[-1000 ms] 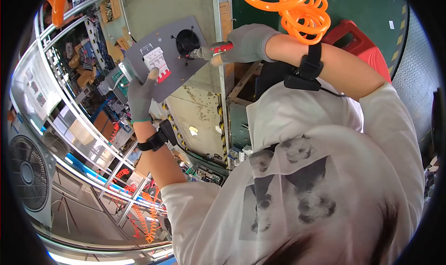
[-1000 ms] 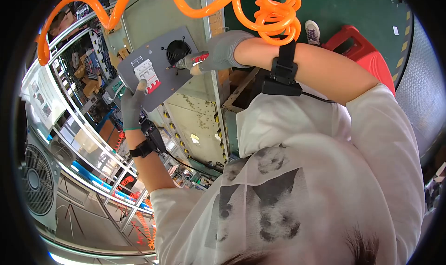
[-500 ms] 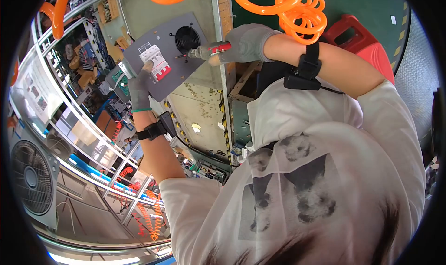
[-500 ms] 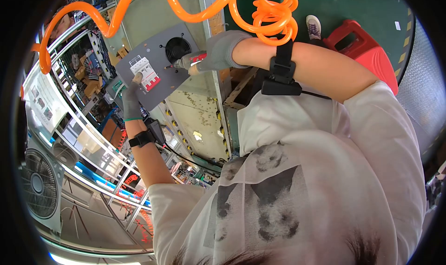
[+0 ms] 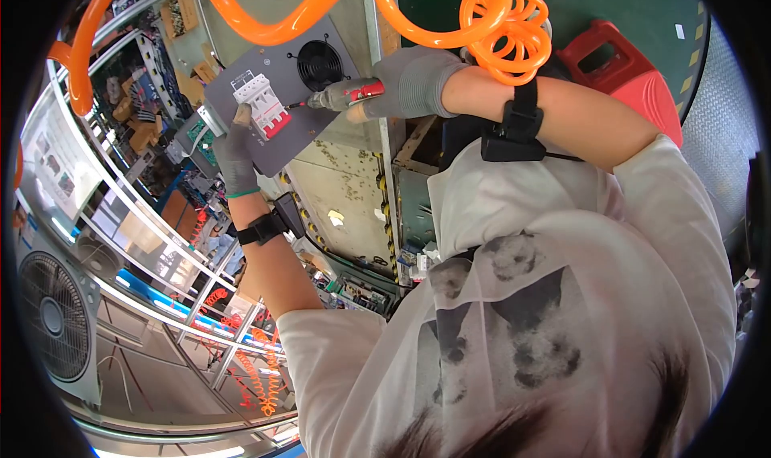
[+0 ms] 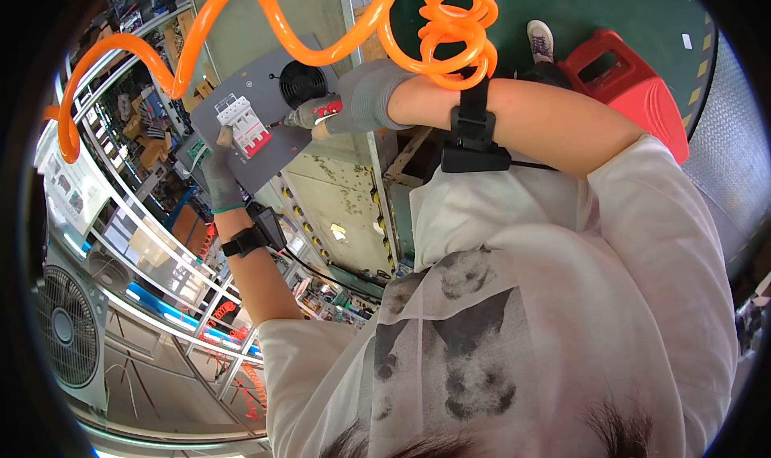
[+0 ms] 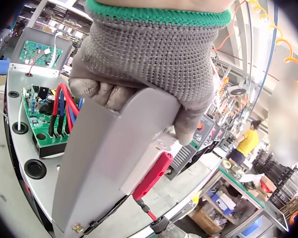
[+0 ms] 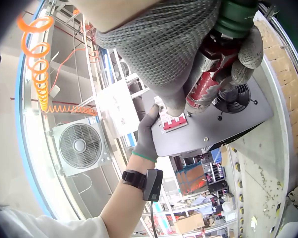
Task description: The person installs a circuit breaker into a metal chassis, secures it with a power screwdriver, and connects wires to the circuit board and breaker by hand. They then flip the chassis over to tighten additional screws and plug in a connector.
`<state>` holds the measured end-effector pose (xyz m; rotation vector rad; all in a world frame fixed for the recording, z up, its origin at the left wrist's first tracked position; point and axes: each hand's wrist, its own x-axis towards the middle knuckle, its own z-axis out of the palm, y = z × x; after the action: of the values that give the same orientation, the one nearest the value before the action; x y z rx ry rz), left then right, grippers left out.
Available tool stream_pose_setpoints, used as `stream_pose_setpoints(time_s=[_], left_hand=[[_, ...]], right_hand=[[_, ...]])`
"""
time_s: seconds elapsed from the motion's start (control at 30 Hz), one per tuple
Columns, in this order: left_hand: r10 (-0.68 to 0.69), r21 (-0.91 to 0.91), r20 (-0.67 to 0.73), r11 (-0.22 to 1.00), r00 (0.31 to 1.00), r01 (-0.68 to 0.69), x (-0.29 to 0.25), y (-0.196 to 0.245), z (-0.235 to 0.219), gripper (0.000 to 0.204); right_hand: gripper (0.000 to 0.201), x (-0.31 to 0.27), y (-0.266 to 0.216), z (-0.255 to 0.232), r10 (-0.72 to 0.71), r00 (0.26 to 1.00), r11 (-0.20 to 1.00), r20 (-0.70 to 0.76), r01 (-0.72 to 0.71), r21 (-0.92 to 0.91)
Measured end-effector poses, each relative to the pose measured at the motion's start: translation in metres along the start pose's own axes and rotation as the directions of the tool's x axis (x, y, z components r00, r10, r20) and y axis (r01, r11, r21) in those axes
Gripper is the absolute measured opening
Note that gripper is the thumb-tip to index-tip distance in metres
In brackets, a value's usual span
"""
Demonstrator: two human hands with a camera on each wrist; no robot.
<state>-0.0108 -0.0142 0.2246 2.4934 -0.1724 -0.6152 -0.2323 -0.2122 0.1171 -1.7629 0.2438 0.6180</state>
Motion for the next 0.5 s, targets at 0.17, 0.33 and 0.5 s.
stream_pose_setpoints(time_s=[0.17,0.33,0.5], left_hand=[[0.005,-0.036,-0.004,0.999,1.0,-0.006,-0.002,0.002,0.002,0.047],[-0.001,-0.054,-0.016,0.999,1.0,0.0,0.001,-0.001,0.001,0.046],[0.003,-0.093,0.036,0.996,0.999,0.0,-0.007,0.008,0.005,0.045]], right_hand=[[0.069,0.0,0.001,0.001,-0.006,1.0,0.997,0.022,0.005,0.076],[0.064,-0.001,0.002,0.019,-0.17,0.944,0.984,-0.283,0.176,-0.003],[0.062,-0.009,-0.021,-0.01,-0.058,0.994,0.994,-0.095,0.049,-0.098]])
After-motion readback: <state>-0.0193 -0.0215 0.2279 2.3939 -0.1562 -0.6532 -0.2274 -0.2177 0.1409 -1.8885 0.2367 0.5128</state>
